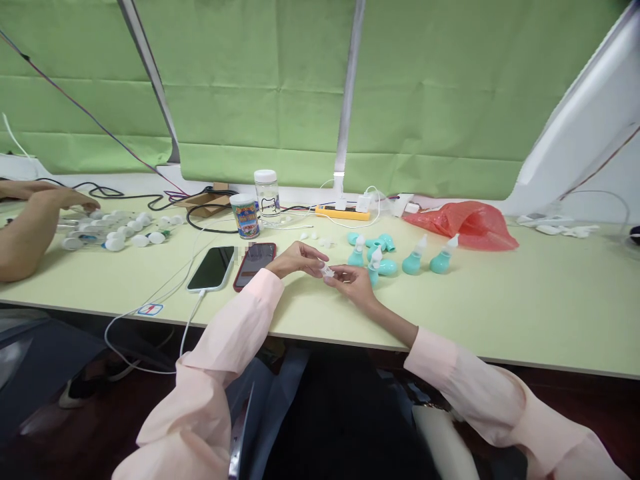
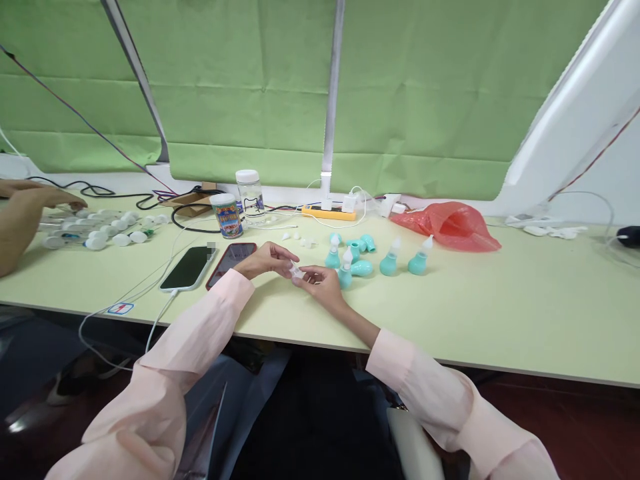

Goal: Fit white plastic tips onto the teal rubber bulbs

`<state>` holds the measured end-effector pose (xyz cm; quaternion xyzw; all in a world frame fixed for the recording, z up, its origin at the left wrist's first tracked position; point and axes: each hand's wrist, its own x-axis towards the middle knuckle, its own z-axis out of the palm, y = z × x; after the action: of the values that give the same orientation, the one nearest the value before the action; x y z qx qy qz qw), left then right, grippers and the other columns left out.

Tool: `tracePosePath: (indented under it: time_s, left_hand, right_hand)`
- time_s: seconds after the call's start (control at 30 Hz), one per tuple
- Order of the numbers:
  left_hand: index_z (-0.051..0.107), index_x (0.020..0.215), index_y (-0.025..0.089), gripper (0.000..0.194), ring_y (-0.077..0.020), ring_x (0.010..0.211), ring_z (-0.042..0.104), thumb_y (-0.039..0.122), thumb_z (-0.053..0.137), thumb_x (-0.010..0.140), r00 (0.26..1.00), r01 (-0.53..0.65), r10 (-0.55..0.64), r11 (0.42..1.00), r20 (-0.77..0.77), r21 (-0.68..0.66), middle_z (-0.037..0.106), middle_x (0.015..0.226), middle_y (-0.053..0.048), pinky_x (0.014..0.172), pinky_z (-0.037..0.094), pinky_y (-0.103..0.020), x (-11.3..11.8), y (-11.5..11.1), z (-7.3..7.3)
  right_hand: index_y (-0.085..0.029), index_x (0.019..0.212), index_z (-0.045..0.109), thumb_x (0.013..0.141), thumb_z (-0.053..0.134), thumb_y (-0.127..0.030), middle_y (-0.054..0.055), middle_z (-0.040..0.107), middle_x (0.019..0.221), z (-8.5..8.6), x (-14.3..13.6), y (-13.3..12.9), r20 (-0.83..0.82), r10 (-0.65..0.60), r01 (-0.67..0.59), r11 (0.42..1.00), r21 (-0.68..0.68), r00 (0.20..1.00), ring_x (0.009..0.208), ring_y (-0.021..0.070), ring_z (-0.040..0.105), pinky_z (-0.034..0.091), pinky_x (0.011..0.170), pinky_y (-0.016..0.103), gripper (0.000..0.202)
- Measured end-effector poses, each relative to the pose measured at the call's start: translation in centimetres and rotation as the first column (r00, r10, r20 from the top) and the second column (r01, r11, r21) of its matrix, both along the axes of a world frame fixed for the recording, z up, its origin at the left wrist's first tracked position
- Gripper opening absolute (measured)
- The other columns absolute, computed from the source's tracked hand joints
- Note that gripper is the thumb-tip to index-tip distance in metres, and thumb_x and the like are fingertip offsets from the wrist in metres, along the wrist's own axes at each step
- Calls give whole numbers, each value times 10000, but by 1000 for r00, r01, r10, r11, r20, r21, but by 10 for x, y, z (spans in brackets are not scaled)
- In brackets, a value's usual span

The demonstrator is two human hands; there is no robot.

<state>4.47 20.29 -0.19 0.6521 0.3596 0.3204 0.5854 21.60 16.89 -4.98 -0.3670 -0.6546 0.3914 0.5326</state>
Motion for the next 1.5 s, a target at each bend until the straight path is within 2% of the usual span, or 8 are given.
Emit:
tracePosePath:
  time_s: [0.1, 0.23, 0.5, 0.73, 0.93, 1.17, 1.33, 1.5]
  left_hand:
    - [620, 860, 74, 407, -150, 572, 612, 272, 714, 517, 1000, 2, -2, 1000, 7, 1, 652, 693, -84, 640, 510, -303, 0, 0, 0]
    - [619, 867, 78, 393, -162, 628, 618, 298, 692, 550, 999, 37, -37, 999, -6, -5, 652, 722, -86, 676, 503, -315, 2, -3, 2]
    - [616, 850, 70, 407, -156, 597, 616, 289, 715, 522, 999, 41, -42, 998, -13, -38, 651, 672, -86, 673, 500, -313, 3, -4, 1]
    - [626, 802, 75, 352, -165, 624, 617, 241, 724, 507, 995, 70, -63, 992, 74, -103, 653, 690, -74, 711, 493, -347, 1, 1, -5]
    - [621, 842, 73, 384, -165, 635, 618, 250, 722, 517, 996, 78, -72, 990, 52, -122, 656, 717, -85, 721, 489, -344, 1, 1, -5]
    - [615, 805, 64, 360, -170, 615, 619, 244, 723, 514, 996, 58, -54, 997, 73, -52, 652, 675, -84, 673, 502, -330, 2, 1, -8]
    - [620, 806, 75, 338, -159, 642, 615, 275, 699, 546, 993, 98, -97, 995, 62, -15, 652, 706, -76, 685, 496, -322, 5, 0, -7]
    - [626, 766, 73, 332, -151, 644, 611, 264, 715, 510, 995, 88, -89, 996, 37, 31, 652, 703, -77, 680, 490, -296, 4, 1, -7]
  right_hand:
    - [-123, 805, 656, 570, 653, -377, 48, 605, 628, -2, 0, -2, 37, -27, 25, 999, 46, 999, 494, 108, 507, 421, 441, 232, 346]
    - [-115, 773, 658, 599, 628, -385, 57, 609, 611, -2, 0, -4, 49, -44, 42, 998, 46, 998, 470, 114, 513, 446, 435, 246, 323]
    - [-124, 733, 648, 604, 615, -408, 37, 584, 558, -1, 0, -5, 52, -12, 10, 999, 33, 999, 435, 112, 506, 456, 425, 253, 313]
    - [-126, 730, 647, 614, 608, -395, 49, 602, 595, -2, 0, -5, 61, -71, 66, 994, 85, 996, 478, 117, 523, 450, 444, 241, 296]
    - [-125, 730, 646, 618, 605, -384, 46, 598, 589, -1, 0, -6, 58, -64, 58, 993, 102, 996, 470, 113, 518, 444, 441, 241, 285]
    - [-133, 720, 641, 614, 609, -390, 52, 606, 602, -2, 0, -6, 67, -76, 68, 992, 109, 995, 484, 119, 523, 441, 433, 239, 280]
    - [-136, 727, 640, 627, 595, -406, 56, 608, 615, 0, 0, -7, 73, -91, 82, 991, 110, 993, 490, 120, 524, 445, 436, 242, 292]
    - [-149, 740, 642, 641, 584, -399, 47, 614, 622, -2, 0, -9, 126, -130, 104, 975, 196, 983, 513, 125, 540, 452, 459, 243, 275]
